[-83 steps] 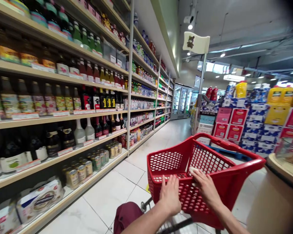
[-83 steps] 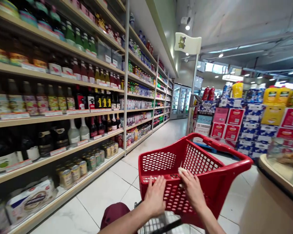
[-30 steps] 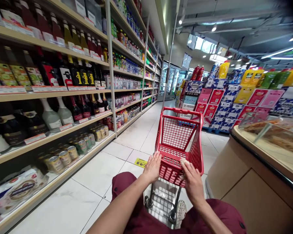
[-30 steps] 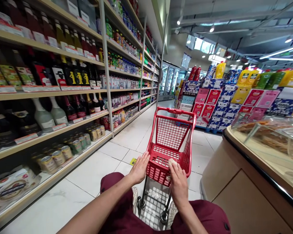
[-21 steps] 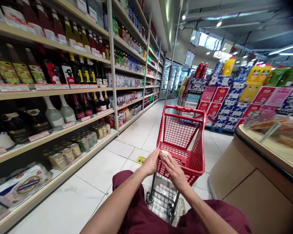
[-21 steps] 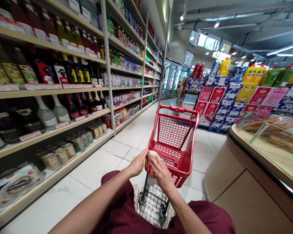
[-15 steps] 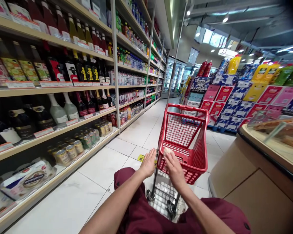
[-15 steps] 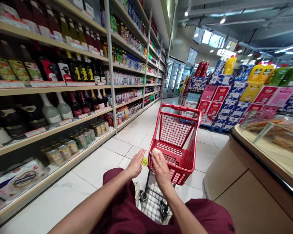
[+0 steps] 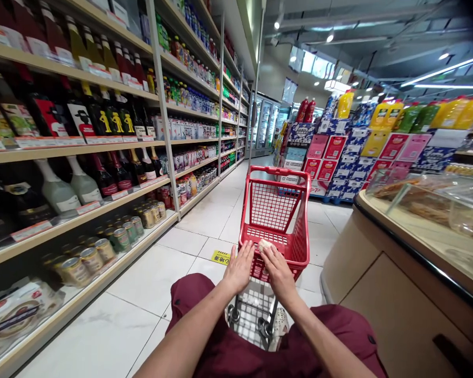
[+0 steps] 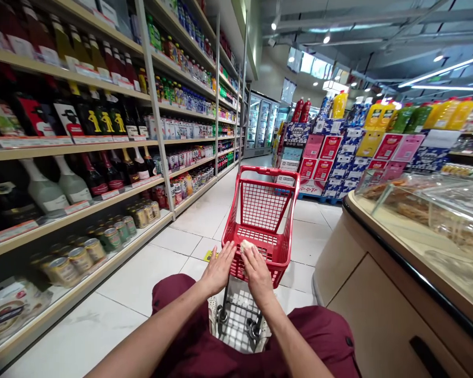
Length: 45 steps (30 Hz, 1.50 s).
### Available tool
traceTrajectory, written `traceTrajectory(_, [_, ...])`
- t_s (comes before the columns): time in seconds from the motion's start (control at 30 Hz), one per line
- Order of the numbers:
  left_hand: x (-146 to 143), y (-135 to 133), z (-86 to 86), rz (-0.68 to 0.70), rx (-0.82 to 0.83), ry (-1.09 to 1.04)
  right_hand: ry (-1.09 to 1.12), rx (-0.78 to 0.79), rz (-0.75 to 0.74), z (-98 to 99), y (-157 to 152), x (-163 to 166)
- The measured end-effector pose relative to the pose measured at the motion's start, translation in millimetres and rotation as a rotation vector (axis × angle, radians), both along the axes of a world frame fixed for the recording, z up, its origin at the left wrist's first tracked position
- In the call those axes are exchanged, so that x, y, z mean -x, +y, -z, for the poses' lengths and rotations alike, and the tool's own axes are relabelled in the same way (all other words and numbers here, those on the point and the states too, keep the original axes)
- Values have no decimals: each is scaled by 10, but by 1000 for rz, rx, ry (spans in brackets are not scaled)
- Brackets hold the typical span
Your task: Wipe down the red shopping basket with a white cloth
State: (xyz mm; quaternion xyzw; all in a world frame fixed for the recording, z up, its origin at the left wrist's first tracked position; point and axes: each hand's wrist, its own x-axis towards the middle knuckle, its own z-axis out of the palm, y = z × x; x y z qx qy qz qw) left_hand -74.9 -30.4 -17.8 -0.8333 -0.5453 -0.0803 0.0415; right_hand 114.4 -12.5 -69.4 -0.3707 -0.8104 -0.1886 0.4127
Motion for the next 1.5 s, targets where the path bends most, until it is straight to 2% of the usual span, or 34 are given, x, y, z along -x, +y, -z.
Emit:
traceTrajectory(0.1, [8,1,74,3,-57,47,34,14,91,-15,-71,-279])
traceTrajectory(0.17, [-3,4,115,-18,-78,67,101,25,152,-32,-112,-355])
traceTrajectory(0.3, [-17,15,144,-37,-120,113,76,63,45,-74,-84,-76])
traceTrajectory(0.37, [0,15,134,-12,-140,134,34,67,24,-75,-60,-55])
traceTrajectory(0.5, [7,-2,98,-29,-118,128,89,58,191,-36,-77,-366])
traceTrajectory(0.57, [-6,-11,77,-39,-97,117,138,46,217,-25,-87,-380])
traceTrajectory(0.67, [-9,-15,46,-39,-79,103,85,52,83,-47,-65,-195])
traceTrajectory(0.73, [-7,-12,31,-52,-73,95,55,49,56,-78,-46,-153])
traceTrajectory(0.83, [-23,-4,10,-127,-53,67,129,67,194,-91,-47,-264])
traceTrajectory(0.9, [-43,3,-9,-184,-24,36,185,67,223,-67,-49,-270])
traceTrajectory(1.07, [-29,20,-75,-167,51,13,67,-7,-35,-23,10,-47])
traceTrajectory(1.2, [30,25,-89,-118,54,33,116,20,63,-3,-25,-231])
traceTrajectory(1.27, [74,17,-72,-118,56,25,124,32,35,24,-85,-233])
traceTrajectory(1.4, [262,-56,2,-220,73,-4,68,18,-156,94,-120,221])
traceTrajectory(1.5, [431,-153,69,-338,106,-6,0,1,-233,255,-76,585])
